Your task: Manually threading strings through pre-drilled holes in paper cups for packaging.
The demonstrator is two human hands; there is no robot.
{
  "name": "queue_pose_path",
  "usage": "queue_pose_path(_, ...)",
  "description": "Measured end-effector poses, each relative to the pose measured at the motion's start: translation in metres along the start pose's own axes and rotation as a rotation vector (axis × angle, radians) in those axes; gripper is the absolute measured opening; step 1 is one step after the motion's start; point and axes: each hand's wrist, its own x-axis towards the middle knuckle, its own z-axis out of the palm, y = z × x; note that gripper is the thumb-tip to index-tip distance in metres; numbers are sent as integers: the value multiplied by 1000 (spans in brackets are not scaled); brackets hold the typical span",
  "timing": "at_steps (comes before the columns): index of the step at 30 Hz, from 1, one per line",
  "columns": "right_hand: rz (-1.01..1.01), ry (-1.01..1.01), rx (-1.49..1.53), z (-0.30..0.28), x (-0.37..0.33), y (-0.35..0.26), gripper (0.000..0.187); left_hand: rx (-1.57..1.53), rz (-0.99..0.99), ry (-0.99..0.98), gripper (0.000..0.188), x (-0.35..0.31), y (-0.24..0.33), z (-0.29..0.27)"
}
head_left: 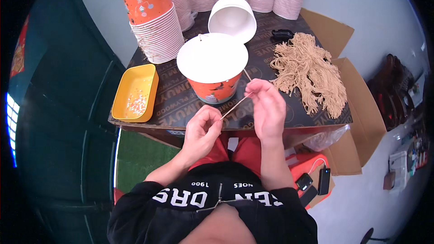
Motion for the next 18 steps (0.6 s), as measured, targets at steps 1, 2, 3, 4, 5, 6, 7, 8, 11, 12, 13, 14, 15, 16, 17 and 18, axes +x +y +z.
queue_pose_path(1, -143, -22, -507, 3, -2, -4, 18, 36, -76, -22, 7, -2, 3, -4)
queue_pose_path(2, -428, -24, -1046, 9, -4, -5, 21, 72, -153, -45, 7, -3, 5, -8)
queue_pose_path(3, -509, -29, -1138, 16, -8, -9, 22, 75, -150, -41, 7, -1, 6, -10)
queue_pose_path(4, -589, -34, -1231, 25, -12, -13, 24, 171, -78, -93, 7, 0, 8, -13)
queue_pose_path(5, -520, -110, -1066, 28, -17, -12, 25, 267, -5, -146, 8, 1, 9, -15)
queue_pose_path(6, -391, -180, -874, 33, -22, -14, 27, 270, -7, -141, 8, 3, 13, -17)
queue_pose_path(7, -350, -231, -769, 36, -26, -14, 26, 333, -15, -166, 7, 4, 19, -17)
queue_pose_path(8, -306, -284, -749, 38, -31, -14, 27, 396, -24, -190, 7, 5, 25, -17)
queue_pose_path(11, -189, -305, -673, 39, -39, -7, 27, 449, -35, -161, 8, 4, 41, -15)
queue_pose_path(12, -139, -316, -697, 37, -40, -7, 26, 474, -45, -168, 8, 4, 43, -17)
queue_pose_path(13, -89, -329, -719, 37, -39, -6, 25, 474, -46, -163, 8, 4, 44, -18)
queue_pose_path(14, -88, -334, -718, 35, -39, -7, 25, 477, -50, -153, 7, 5, 46, -19)
queue_pose_path(15, -62, -364, -737, 34, -39, -8, 22, 479, -53, -144, 6, 5, 47, -20)
queue_pose_path(16, -36, -395, -752, 33, -39, -8, 20, 481, -53, -137, 6, 5, 46, -23)
queue_pose_path(17, -36, -400, -750, 33, -38, -8, 20, 458, -40, -142, 6, 5, 44, -25)
queue_pose_path(18, -85, -385, -766, 33, -37, -7, 17, 435, -26, -147, 5, 6, 43, -26)
